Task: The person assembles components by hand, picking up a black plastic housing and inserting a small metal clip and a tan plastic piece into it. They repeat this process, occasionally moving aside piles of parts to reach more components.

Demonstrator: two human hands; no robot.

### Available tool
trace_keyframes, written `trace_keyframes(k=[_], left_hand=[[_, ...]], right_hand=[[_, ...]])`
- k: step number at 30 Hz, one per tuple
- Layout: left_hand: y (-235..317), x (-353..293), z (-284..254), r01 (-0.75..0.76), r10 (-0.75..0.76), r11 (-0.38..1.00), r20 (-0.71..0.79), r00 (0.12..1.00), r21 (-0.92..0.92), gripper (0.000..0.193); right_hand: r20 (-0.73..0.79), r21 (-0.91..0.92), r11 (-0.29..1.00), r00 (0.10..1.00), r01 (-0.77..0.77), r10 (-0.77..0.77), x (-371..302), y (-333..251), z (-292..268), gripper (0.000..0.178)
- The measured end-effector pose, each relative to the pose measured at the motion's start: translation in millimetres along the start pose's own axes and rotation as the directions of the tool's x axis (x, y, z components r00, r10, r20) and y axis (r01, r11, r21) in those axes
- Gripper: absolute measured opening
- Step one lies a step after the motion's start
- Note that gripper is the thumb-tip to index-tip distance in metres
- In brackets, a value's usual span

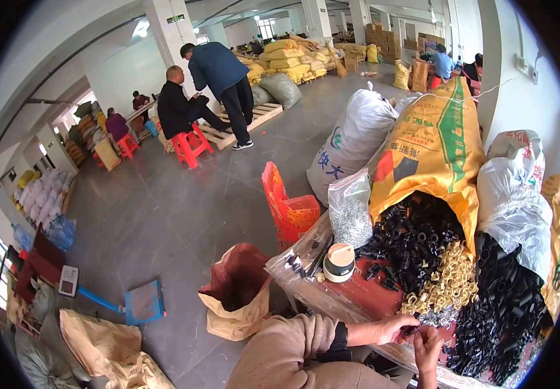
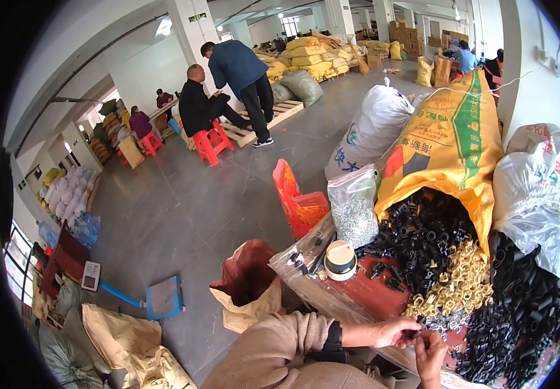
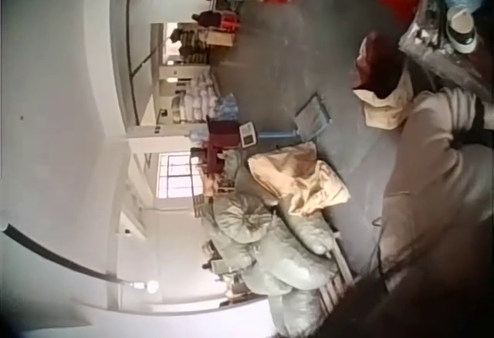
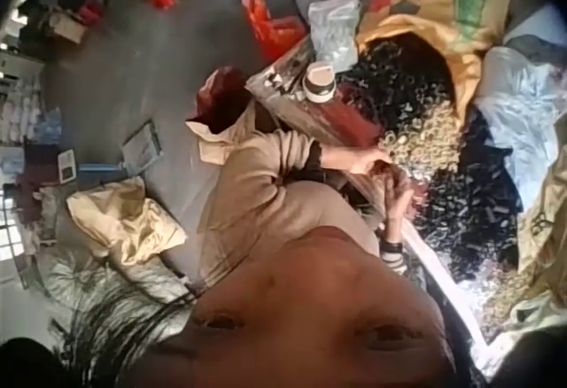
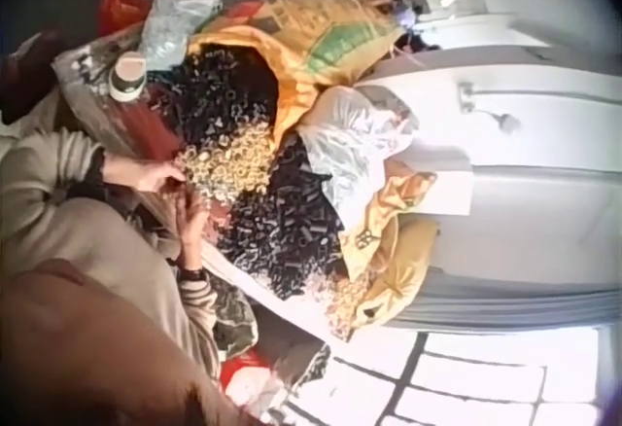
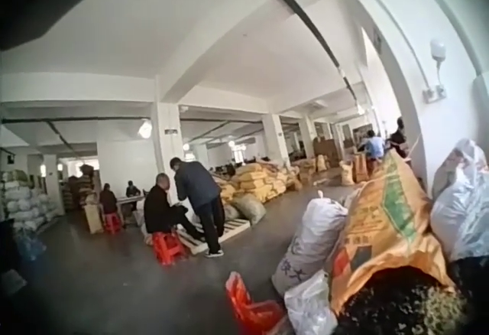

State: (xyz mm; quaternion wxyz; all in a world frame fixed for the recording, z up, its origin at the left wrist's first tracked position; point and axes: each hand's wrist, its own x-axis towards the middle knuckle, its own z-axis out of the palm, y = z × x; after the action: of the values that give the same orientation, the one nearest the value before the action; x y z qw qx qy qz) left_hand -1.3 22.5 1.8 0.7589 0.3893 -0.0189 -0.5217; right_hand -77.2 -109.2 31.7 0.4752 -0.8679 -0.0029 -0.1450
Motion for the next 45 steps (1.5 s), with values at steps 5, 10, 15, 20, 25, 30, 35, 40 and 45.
trace_keyframes(k=[5, 10, 15, 20, 25, 30, 35, 40, 45], left_hand=[[1, -9, 5, 0.048, -0.043, 0.993, 0.051, 0.998, -0.106, 0.019], [-11, -5, -2, 0.01, -0.022, 0.992, 0.09, 0.996, 0.123, 0.026], [-19, -5, -2, -0.005, -0.021, 0.97, 0.106, 0.994, 0.242, 0.029], [-31, -4, -2, -0.017, -0.023, 0.962, 0.145, 0.989, 0.272, 0.031], [-21, -8, 6, -0.012, -0.02, 0.949, 0.1, 0.995, 0.314, 0.032], [-4, -2, 0, 0.016, -0.042, 0.962, 0.091, 0.995, 0.271, 0.027], [8, -6, 7, 0.089, -0.09, 0.995, 0.002, 0.996, 0.054, 0.025], [20, -14, -18, 0.084, -0.085, 0.996, 0.012, 0.996, 0.026, 0.023], [21, -30, -42, 0.0, -0.007, 0.998, -0.106, 0.994, -0.068, 0.018]], right_hand=[[0.005, 0.001, 0.996, 0.996, 0.085, -0.085, -4, 0, 0, 0.007], [0.047, -0.131, 0.979, 0.987, 0.158, -0.153, -5, 9, -2, 0.007], [0.081, -0.144, 0.979, 0.988, 0.141, -0.13, -6, 4, -6, 0.009], [0.118, -0.171, 0.985, 0.993, 0.01, 0.01, -11, -5, -11, 0.008], [0.119, -0.224, 0.975, 0.993, 0.002, 0.026, -9, 0, -14, 0.005], [0.138, -0.025, 0.999, 0.99, -0.035, 0.039, 4, 4, -15, 0.004], [0.106, 0.111, 0.989, 0.988, 0.1, -0.112, 6, 17, -23, 0.008], [0.055, -0.238, 0.971, 0.998, -0.02, 0.034, 0, 46, -62, 0.012], [-0.044, -0.495, 0.865, 0.997, -0.082, 0.069, 10, 71, -82, 0.017]])
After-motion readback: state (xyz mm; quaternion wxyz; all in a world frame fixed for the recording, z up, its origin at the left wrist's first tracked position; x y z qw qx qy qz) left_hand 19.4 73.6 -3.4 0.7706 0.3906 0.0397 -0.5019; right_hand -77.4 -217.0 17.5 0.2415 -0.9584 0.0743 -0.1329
